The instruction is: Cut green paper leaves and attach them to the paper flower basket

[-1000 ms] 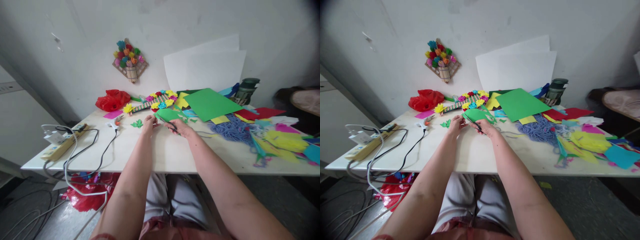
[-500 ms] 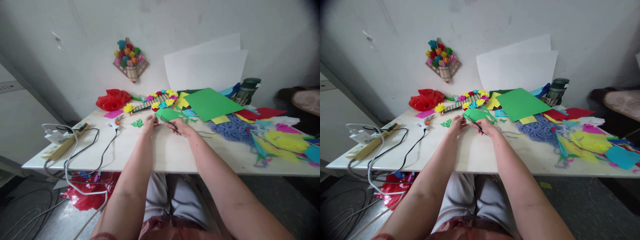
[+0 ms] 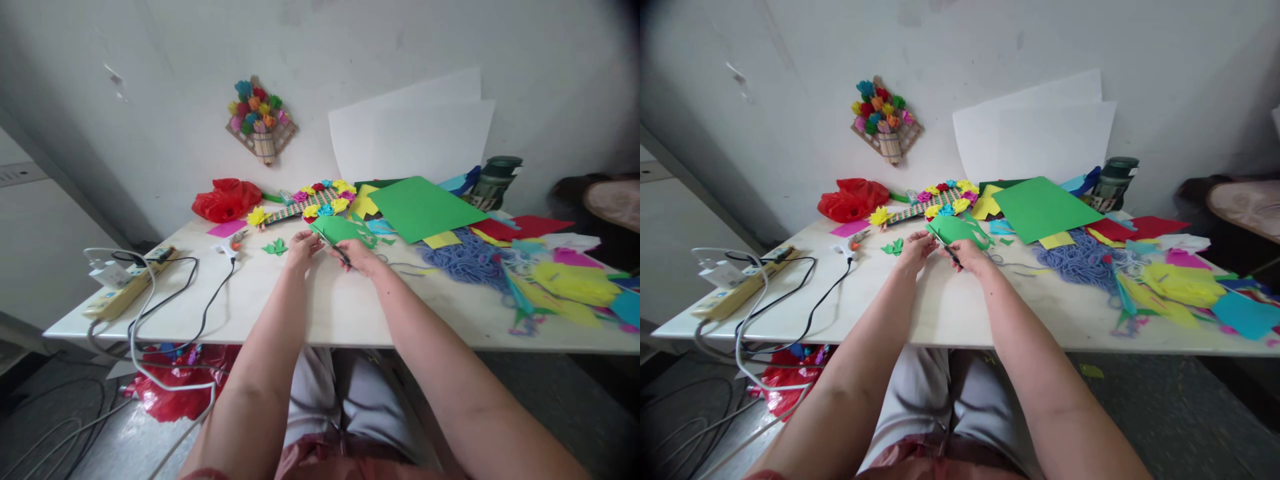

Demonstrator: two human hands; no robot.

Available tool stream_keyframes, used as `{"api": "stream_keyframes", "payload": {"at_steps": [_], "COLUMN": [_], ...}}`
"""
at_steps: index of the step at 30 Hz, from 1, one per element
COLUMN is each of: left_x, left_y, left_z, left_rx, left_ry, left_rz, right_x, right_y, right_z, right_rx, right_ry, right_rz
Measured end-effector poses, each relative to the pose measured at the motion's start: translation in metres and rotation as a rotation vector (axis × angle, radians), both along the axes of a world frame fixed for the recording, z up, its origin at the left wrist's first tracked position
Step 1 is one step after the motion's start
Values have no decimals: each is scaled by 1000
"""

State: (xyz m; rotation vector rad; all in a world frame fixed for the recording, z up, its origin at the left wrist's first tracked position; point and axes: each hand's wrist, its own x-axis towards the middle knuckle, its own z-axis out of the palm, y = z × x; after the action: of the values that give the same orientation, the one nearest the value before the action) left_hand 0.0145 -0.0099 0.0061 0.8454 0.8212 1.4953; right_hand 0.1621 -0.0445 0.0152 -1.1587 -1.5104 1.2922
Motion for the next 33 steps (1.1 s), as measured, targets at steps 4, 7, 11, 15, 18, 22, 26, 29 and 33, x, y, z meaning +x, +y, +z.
{"api": "stream_keyframes", "payload": {"at_steps": [4, 7, 11, 15, 18, 22, 26, 29, 33], "left_x": [0, -1, -1, -1, 0, 0, 0, -1, -2], "left_y": [-1, -2, -4, -3, -2, -1, -1, -1, -1], "left_z": [1, 2, 4, 3, 0, -2, -2, -1, -1], "left_rx": [-14, -20, -29, -24, -21, 42, 91, 92, 98], "left_ry": [-13, -19, -7, -16, -19, 3, 40, 50, 48], "left_rz": [16, 23, -2, -22, -11, 27, 33, 29, 14], "right_x": [1, 4, 6, 8, 9, 9, 8, 7, 7], "right_y": [0, 1, 2, 2, 3, 4, 5, 5, 6], "right_z": [-1, -2, -2, -2, -3, -3, -3, -3, -3], "right_rx": [-6, -1, -11, -28, -17, 0, 2, 1, 7], "right_ry": [1, -4, 11, 3, 1, 16, 19, 13, 20], "right_rz": [5, 16, 28, 33, 36, 34, 23, 14, 11]}}
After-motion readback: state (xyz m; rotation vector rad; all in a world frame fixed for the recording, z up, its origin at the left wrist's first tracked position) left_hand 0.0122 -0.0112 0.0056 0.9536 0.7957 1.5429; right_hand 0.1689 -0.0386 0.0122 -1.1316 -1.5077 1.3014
